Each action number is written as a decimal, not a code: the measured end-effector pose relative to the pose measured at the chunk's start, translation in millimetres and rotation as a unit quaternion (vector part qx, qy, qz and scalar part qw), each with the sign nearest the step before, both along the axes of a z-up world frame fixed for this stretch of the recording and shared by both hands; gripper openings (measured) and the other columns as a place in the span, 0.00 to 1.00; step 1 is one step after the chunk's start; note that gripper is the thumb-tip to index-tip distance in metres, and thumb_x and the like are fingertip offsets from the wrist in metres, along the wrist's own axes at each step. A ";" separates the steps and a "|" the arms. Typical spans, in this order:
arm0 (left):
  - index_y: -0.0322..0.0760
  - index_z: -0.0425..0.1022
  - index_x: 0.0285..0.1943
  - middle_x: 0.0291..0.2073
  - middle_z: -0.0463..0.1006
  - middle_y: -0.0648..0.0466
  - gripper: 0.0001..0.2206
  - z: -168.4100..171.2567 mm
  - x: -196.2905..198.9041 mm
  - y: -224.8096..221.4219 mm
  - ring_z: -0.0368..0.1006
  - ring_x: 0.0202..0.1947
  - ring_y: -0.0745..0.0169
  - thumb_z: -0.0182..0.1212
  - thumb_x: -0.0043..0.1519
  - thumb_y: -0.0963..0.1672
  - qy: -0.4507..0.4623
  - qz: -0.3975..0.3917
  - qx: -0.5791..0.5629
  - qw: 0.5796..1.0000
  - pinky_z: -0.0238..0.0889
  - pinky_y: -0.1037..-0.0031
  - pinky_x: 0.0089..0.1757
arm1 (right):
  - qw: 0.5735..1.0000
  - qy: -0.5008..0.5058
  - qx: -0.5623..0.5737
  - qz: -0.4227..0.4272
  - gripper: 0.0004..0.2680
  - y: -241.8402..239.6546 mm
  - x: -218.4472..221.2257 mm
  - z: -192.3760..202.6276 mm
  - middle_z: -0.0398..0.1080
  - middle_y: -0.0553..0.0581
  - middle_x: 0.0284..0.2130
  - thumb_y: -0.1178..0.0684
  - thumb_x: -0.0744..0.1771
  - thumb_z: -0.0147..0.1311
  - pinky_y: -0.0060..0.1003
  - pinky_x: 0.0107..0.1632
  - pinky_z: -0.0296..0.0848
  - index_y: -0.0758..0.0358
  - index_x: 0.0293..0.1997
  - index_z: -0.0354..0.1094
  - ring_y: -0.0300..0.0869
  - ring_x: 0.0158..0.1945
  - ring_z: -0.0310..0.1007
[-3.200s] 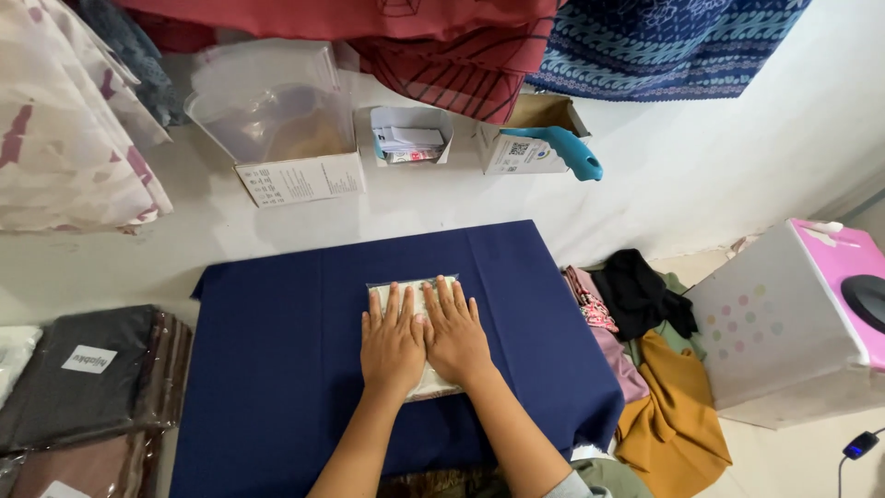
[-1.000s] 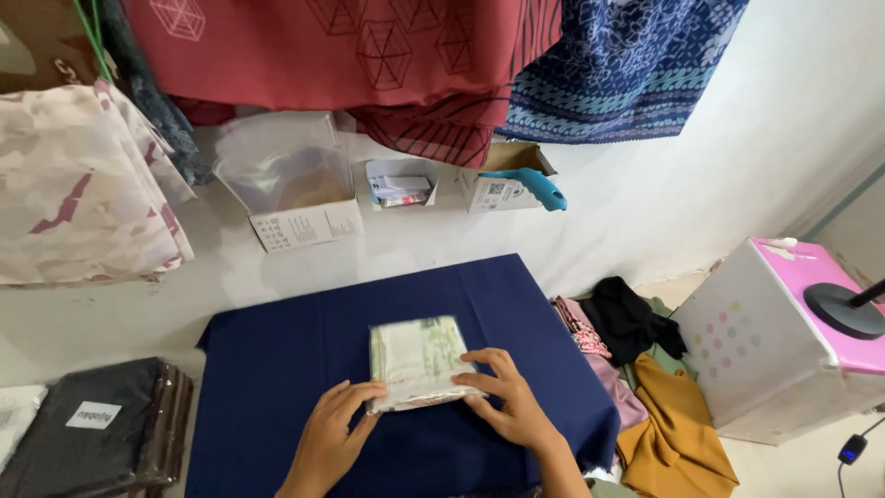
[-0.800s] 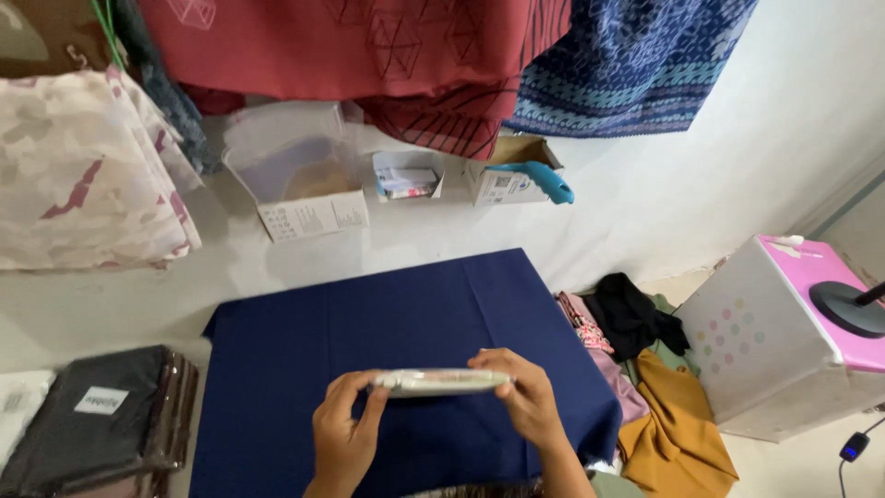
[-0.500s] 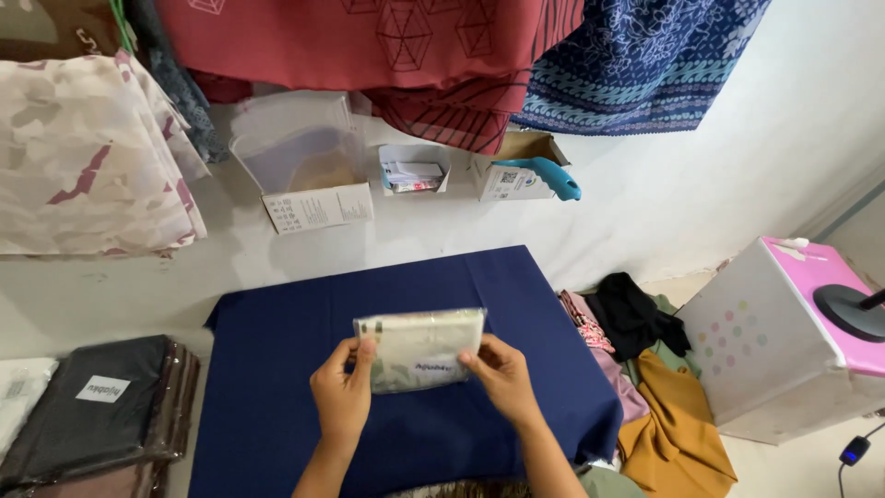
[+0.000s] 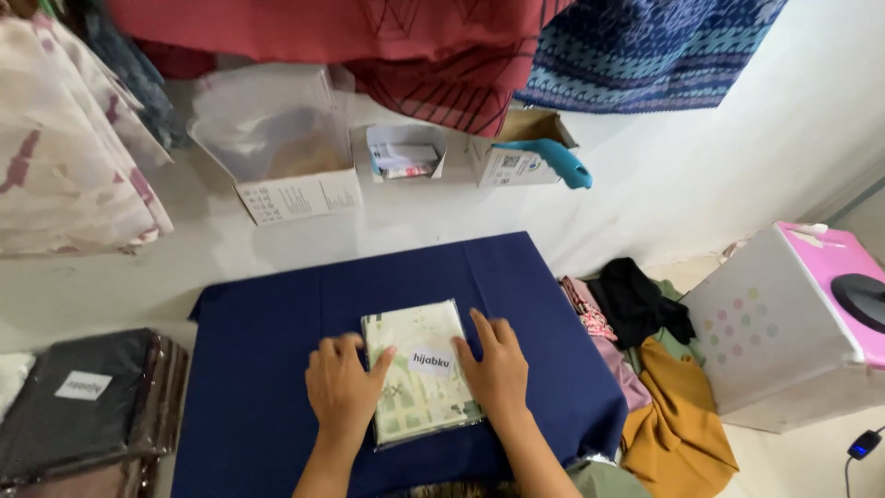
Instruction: Folding a hijab, cleaning it with a lint roller, and placing it into a plastic packaging bag.
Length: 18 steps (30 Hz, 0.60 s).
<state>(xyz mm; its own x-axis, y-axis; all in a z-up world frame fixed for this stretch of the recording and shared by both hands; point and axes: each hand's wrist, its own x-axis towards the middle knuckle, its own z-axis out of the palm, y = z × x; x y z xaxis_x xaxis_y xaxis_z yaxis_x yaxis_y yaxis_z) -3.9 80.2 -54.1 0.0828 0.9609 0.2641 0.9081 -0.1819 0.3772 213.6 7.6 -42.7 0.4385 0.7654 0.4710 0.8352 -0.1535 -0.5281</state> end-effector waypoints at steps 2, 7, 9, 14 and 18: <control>0.41 0.71 0.63 0.53 0.73 0.46 0.30 18.3 3.7 -10.0 0.74 0.42 0.42 0.57 0.61 0.61 -0.002 0.002 0.181 0.984 0.69 0.53 0.36 | 0.993 -0.063 0.059 0.077 0.17 -2.5 -10.3 22.3 0.70 0.54 0.46 0.44 0.69 0.53 0.45 0.36 0.75 0.57 0.64 0.67 0.48 0.48 0.73; 0.38 0.63 0.73 0.71 0.65 0.40 0.24 -1.4 46.2 -25.3 0.60 0.69 0.35 0.47 0.69 0.50 -0.042 -0.102 0.240 0.964 0.58 0.51 0.60 | 0.979 -0.123 -0.009 0.160 0.20 14.8 -29.5 -10.7 0.53 0.66 0.71 0.45 0.72 0.39 0.57 0.69 0.53 0.60 0.74 0.53 0.61 0.73 0.50; 0.33 0.61 0.74 0.72 0.61 0.36 0.23 -12.1 56.1 -24.4 0.56 0.71 0.26 0.47 0.71 0.46 -0.060 -0.146 0.279 0.947 0.52 0.47 0.66 | 0.975 -0.141 -0.064 0.162 0.22 19.1 -32.9 -15.0 0.45 0.63 0.76 0.43 0.72 0.34 0.63 0.70 0.45 0.55 0.77 0.47 0.62 0.78 0.39; 0.37 0.56 0.78 0.77 0.53 0.41 0.26 -25.4 58.8 -19.9 0.46 0.77 0.40 0.41 0.70 0.48 -0.014 -0.134 0.141 0.981 0.41 0.56 0.69 | 0.968 -0.125 -0.138 0.170 0.22 24.5 -29.7 -26.2 0.42 0.57 0.77 0.43 0.71 0.31 0.63 0.71 0.43 0.50 0.79 0.43 0.57 0.79 0.35; 0.36 0.55 0.78 0.77 0.52 0.42 0.26 -21.5 56.8 -22.9 0.45 0.77 0.41 0.40 0.71 0.48 -0.024 -0.143 0.127 0.981 0.39 0.56 0.69 | 0.967 -0.106 -0.157 0.172 0.22 21.9 -32.8 -20.6 0.41 0.54 0.77 0.43 0.72 0.29 0.60 0.72 0.40 0.49 0.78 0.44 0.55 0.79 0.33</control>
<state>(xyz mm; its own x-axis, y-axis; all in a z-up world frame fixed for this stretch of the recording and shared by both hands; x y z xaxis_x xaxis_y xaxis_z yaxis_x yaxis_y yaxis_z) 53.0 57.2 -75.6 0.3215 0.8032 0.5015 0.7882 -0.5205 0.3283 180.7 29.5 -63.3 0.0524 0.9685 0.2434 0.9499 0.0269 -0.3113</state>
